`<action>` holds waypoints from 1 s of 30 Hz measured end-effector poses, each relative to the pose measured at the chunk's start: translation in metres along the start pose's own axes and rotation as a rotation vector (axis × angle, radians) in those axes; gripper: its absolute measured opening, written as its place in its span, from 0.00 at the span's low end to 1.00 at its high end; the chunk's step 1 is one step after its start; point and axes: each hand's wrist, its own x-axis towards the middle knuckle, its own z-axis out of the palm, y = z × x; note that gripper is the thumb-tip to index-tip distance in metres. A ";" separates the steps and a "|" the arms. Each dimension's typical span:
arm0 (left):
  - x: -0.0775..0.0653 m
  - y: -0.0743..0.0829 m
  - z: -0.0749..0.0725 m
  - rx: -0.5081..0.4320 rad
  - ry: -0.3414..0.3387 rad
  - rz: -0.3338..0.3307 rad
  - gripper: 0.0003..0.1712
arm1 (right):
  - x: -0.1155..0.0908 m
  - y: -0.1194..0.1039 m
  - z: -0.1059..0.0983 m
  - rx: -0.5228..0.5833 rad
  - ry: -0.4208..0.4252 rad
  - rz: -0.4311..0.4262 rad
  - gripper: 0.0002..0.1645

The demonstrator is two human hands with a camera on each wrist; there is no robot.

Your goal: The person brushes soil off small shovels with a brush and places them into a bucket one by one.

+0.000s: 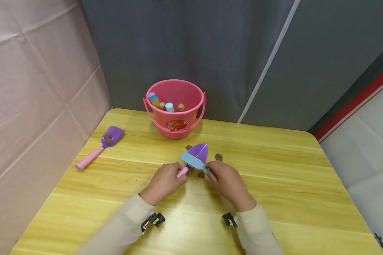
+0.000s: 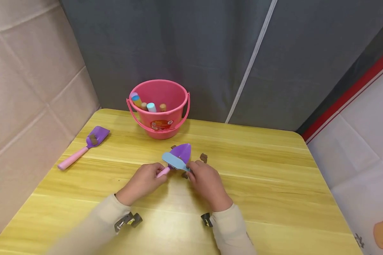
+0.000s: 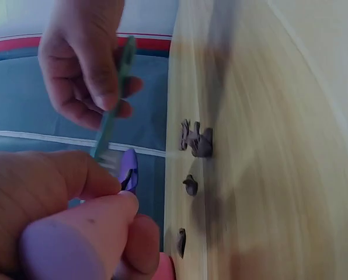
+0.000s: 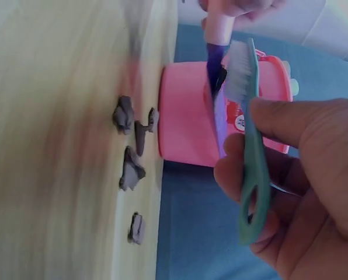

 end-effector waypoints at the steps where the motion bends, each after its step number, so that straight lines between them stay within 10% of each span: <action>1: -0.001 0.001 0.000 -0.004 -0.001 0.002 0.09 | 0.000 0.000 0.001 0.002 -0.010 0.001 0.09; 30: -0.016 -0.001 -0.003 -0.052 -0.078 0.004 0.02 | 0.001 0.025 -0.006 -0.090 0.162 0.250 0.08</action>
